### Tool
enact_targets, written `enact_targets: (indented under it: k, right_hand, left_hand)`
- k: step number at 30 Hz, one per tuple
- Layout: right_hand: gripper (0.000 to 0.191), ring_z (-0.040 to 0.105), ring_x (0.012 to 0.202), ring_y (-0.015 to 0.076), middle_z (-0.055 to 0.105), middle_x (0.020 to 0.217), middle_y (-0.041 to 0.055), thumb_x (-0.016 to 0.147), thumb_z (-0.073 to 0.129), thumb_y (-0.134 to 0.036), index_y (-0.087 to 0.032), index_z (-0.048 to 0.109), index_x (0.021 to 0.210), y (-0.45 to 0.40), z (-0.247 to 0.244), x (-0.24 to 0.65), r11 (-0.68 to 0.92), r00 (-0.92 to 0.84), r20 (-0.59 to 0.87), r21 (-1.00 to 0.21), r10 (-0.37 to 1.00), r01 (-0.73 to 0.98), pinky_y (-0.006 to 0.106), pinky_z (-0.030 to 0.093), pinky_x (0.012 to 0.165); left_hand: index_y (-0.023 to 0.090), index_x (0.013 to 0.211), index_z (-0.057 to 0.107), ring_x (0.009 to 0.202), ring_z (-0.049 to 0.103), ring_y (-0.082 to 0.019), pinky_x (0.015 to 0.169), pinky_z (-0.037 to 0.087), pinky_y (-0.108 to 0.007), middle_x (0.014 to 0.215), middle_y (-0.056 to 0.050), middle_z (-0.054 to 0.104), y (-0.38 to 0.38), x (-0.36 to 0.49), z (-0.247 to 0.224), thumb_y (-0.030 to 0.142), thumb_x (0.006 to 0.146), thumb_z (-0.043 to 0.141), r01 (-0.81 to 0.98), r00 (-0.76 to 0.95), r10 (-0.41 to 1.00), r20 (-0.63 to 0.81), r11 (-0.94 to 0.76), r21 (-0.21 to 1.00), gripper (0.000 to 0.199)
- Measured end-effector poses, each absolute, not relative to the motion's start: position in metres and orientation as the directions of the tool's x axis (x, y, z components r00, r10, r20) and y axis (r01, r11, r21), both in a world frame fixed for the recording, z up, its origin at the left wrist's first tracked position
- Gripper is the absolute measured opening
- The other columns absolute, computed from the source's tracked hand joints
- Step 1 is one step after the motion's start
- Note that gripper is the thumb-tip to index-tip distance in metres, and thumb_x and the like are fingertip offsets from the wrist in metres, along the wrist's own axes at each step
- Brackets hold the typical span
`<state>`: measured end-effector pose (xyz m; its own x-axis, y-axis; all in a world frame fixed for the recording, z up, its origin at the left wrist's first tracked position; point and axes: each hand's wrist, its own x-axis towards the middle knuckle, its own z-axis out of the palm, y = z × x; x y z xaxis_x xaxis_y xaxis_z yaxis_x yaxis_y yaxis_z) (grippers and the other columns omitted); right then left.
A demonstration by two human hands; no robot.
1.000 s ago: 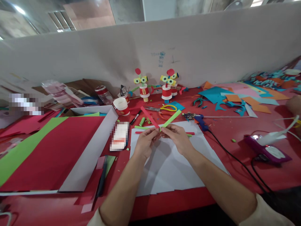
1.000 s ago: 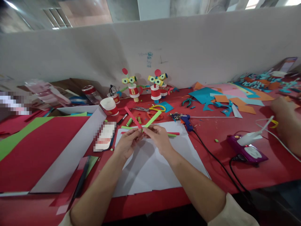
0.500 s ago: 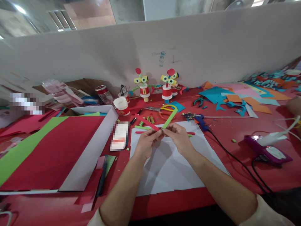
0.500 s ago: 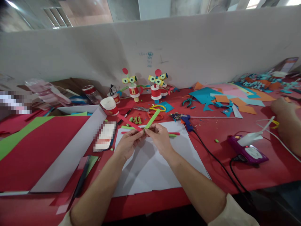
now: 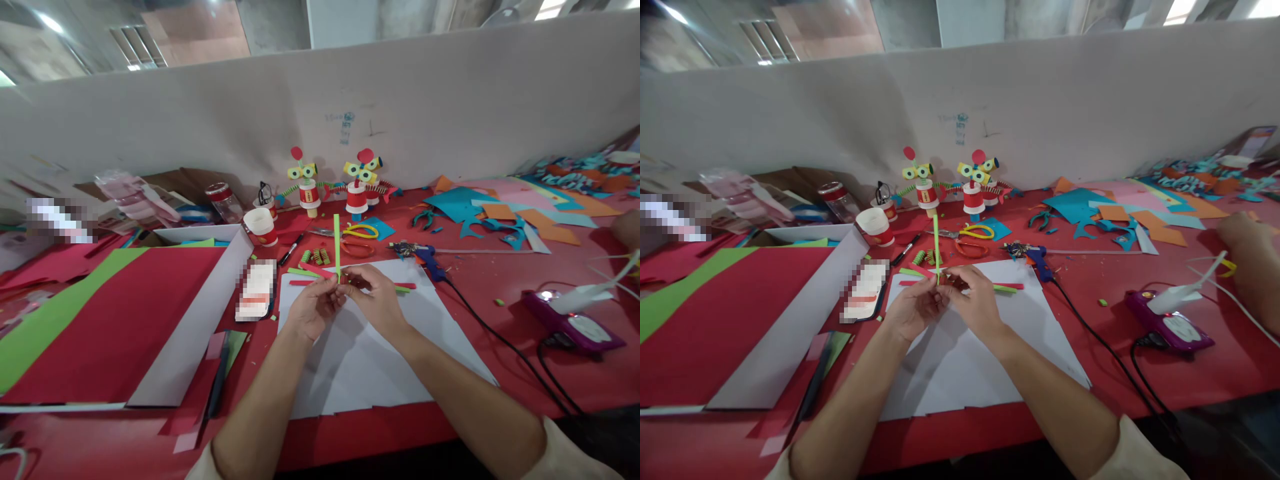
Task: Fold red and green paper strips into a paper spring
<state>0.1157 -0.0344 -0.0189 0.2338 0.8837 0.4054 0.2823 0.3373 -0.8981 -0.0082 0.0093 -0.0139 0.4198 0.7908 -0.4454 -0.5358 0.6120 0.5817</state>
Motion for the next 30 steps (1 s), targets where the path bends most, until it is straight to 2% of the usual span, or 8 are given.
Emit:
enact_targets:
  k: [5,11,15,21,25,30]
  right_hand:
    - [0.011,0.059,0.072,0.0162,0.063,0.08,0.0017,0.076,0.065,-0.02,-0.025,0.07,0.085,-0.0348,-0.0181,0.1162,0.436,0.224,0.532,-0.823,0.816,0.365,0.029,0.049,0.068]
    - [0.011,0.059,0.079,0.0183,0.063,0.083,0.0026,0.077,0.064,-0.021,-0.026,0.07,0.085,-0.0341,-0.0194,0.1194,0.4,0.238,0.511,-0.829,0.826,0.391,0.03,0.048,0.072]
    - [0.012,0.058,0.081,0.0184,0.062,0.083,0.0024,0.077,0.063,-0.021,-0.027,0.07,0.084,-0.0338,-0.0185,0.1183,0.382,0.257,0.481,-0.854,0.838,0.352,0.031,0.047,0.073]
    - [0.016,0.057,0.074,0.0149,0.06,0.085,0.0011,0.074,0.068,-0.019,-0.026,0.069,0.089,-0.0349,-0.0192,0.117,0.403,0.256,0.461,-0.88,0.849,0.251,0.028,0.047,0.068]
    - [0.011,0.057,0.077,0.015,0.06,0.082,0.0006,0.073,0.069,-0.019,-0.025,0.069,0.083,-0.0349,-0.0201,0.1173,0.421,0.272,0.472,-0.878,0.838,0.226,0.027,0.047,0.068]
    - [0.014,0.058,0.078,0.0164,0.061,0.084,0.0018,0.072,0.069,-0.023,-0.024,0.068,0.086,-0.0346,-0.0203,0.1153,0.345,0.305,0.365,-0.931,0.88,0.121,0.029,0.048,0.07]
  left_hand:
    - [0.011,0.066,0.062,0.054,0.056,-0.008,0.056,0.05,-0.02,0.058,-0.001,0.06,0.0083,-0.0077,-0.0121,0.011,0.068,0.07,-0.521,0.476,0.756,-0.45,0.654,0.548,0.008]
    - [0.012,0.07,0.065,0.061,0.06,-0.009,0.063,0.052,-0.021,0.063,-0.002,0.064,0.0076,-0.0088,-0.0157,0.017,0.065,0.076,-0.52,0.491,0.765,-0.417,0.641,0.565,0.013]
    - [0.012,0.07,0.066,0.063,0.061,-0.009,0.065,0.052,-0.021,0.065,-0.002,0.065,0.0072,-0.0083,-0.0159,0.018,0.063,0.077,-0.517,0.499,0.77,-0.397,0.632,0.577,0.014]
    - [0.013,0.059,0.064,0.06,0.06,-0.009,0.067,0.052,-0.022,0.06,-0.001,0.064,0.0069,-0.0085,-0.0174,0.018,0.057,0.081,-0.539,0.469,0.808,-0.357,0.582,0.609,0.019]
    - [0.013,0.057,0.064,0.058,0.059,-0.008,0.065,0.051,-0.021,0.057,0.0,0.063,0.0063,-0.0072,-0.0178,0.016,0.053,0.083,-0.555,0.46,0.819,-0.342,0.566,0.61,0.02]
    - [0.014,0.053,0.063,0.056,0.059,-0.007,0.063,0.05,-0.019,0.056,0.001,0.064,0.0046,-0.0024,-0.0164,0.019,0.05,0.085,-0.574,0.41,0.868,-0.28,0.485,0.66,0.023]
